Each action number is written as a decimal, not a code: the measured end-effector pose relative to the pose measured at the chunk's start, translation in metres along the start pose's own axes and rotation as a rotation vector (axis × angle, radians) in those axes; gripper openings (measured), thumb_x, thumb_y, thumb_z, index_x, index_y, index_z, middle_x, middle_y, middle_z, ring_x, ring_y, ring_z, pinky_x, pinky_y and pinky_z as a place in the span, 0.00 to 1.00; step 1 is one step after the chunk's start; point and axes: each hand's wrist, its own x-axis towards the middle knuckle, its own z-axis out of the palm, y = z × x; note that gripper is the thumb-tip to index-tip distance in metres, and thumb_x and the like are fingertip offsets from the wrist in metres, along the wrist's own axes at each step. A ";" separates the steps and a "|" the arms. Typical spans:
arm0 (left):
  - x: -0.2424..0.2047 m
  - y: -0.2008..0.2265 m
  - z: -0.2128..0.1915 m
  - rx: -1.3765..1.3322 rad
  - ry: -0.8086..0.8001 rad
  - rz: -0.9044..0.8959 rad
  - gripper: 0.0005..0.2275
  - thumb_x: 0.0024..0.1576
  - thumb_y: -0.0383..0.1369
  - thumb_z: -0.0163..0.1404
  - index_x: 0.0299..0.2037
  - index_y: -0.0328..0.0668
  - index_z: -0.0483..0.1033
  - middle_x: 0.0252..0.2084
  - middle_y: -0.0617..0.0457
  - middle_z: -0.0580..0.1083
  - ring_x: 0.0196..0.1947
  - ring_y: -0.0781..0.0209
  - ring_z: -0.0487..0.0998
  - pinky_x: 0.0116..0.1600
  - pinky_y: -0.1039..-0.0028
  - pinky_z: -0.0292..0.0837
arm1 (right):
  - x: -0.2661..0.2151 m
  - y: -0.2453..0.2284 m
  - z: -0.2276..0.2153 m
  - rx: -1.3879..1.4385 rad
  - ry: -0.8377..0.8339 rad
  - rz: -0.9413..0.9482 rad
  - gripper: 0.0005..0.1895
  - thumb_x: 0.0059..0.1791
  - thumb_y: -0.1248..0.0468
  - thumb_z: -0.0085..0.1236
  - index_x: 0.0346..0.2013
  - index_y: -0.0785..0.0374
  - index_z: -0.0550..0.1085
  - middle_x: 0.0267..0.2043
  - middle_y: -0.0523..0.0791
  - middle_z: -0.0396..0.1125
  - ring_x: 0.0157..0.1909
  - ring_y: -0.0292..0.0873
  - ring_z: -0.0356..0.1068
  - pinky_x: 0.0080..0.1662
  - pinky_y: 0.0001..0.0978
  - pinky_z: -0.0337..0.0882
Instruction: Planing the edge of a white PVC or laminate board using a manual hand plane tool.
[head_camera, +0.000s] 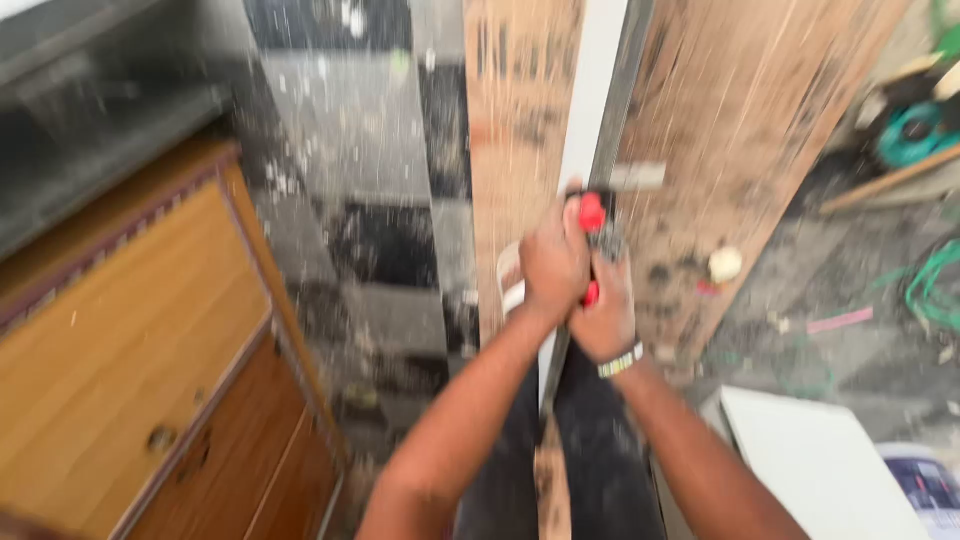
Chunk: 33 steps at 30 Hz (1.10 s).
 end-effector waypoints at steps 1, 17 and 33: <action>0.000 0.002 -0.002 0.012 -0.015 -0.026 0.15 0.69 0.38 0.40 0.55 0.41 0.78 0.37 0.34 0.78 0.38 0.32 0.79 0.41 0.51 0.73 | 0.004 -0.011 -0.003 0.006 -0.017 0.027 0.23 0.45 0.64 0.65 0.52 0.65 0.71 0.51 0.56 0.69 0.56 0.66 0.63 0.60 0.53 0.63; 0.006 0.010 -0.012 -0.058 -0.035 -0.017 0.18 0.68 0.41 0.39 0.63 0.46 0.72 0.51 0.44 0.80 0.44 0.44 0.84 0.49 0.61 0.79 | 0.008 -0.033 -0.003 0.027 0.128 -0.035 0.18 0.49 0.67 0.66 0.51 0.68 0.72 0.49 0.55 0.70 0.55 0.61 0.66 0.58 0.47 0.66; 0.011 -0.010 -0.022 -0.125 -0.075 0.139 0.19 0.68 0.41 0.37 0.64 0.42 0.72 0.41 0.35 0.78 0.39 0.35 0.80 0.41 0.53 0.73 | 0.008 -0.028 0.011 0.021 0.201 -0.106 0.21 0.45 0.71 0.60 0.53 0.67 0.71 0.49 0.54 0.67 0.52 0.58 0.68 0.55 0.43 0.68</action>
